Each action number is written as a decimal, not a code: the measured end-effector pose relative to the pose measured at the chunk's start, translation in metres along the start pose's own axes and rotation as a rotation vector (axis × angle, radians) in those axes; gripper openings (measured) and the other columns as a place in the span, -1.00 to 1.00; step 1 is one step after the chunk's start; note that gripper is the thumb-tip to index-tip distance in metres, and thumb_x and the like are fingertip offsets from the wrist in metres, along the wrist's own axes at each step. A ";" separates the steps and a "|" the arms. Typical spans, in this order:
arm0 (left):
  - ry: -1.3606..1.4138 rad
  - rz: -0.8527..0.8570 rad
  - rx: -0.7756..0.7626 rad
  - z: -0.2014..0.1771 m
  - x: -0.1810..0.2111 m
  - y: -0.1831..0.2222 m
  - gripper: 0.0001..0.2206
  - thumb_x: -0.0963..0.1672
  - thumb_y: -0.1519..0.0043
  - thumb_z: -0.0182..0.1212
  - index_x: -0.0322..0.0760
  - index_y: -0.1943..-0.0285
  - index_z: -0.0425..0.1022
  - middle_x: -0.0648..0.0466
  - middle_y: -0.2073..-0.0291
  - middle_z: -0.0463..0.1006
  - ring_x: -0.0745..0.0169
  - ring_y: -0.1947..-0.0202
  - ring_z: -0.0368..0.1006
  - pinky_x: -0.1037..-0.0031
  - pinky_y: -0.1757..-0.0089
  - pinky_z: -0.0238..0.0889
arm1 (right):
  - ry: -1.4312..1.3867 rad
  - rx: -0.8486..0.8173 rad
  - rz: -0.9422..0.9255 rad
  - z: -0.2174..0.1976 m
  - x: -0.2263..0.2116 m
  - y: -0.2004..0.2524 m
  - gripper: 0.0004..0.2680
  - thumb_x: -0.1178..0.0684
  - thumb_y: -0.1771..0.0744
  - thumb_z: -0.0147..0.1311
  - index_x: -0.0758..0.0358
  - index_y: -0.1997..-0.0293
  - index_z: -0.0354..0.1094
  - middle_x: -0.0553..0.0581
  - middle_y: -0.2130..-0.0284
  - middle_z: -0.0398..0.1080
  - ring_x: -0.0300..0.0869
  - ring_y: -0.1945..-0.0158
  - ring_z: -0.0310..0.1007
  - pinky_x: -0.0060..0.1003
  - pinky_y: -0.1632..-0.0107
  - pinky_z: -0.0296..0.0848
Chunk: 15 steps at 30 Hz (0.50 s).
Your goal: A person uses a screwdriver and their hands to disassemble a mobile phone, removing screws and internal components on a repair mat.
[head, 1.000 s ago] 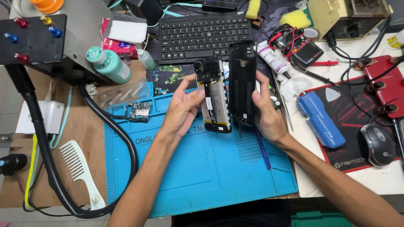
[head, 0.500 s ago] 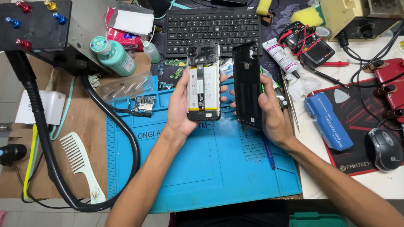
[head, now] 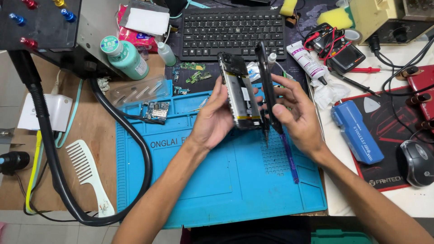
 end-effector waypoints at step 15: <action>-0.299 0.090 -0.054 0.007 -0.007 0.008 -0.19 -0.19 -0.32 0.25 0.14 -0.66 -0.24 -0.17 -0.28 0.30 -0.19 -0.30 0.33 -0.07 -0.19 0.32 | 0.500 -0.018 -0.220 0.015 -0.031 0.011 -0.58 -0.08 -0.27 0.28 0.11 -0.28 0.42 0.33 -0.10 0.48 0.14 0.05 0.57 -0.06 0.10 0.61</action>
Point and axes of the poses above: each hand's wrist, its own y-axis away from the middle knuckle, its own z-axis out of the palm, x = y × z, the point moved 6 cm from there along -y, towards the middle knuckle
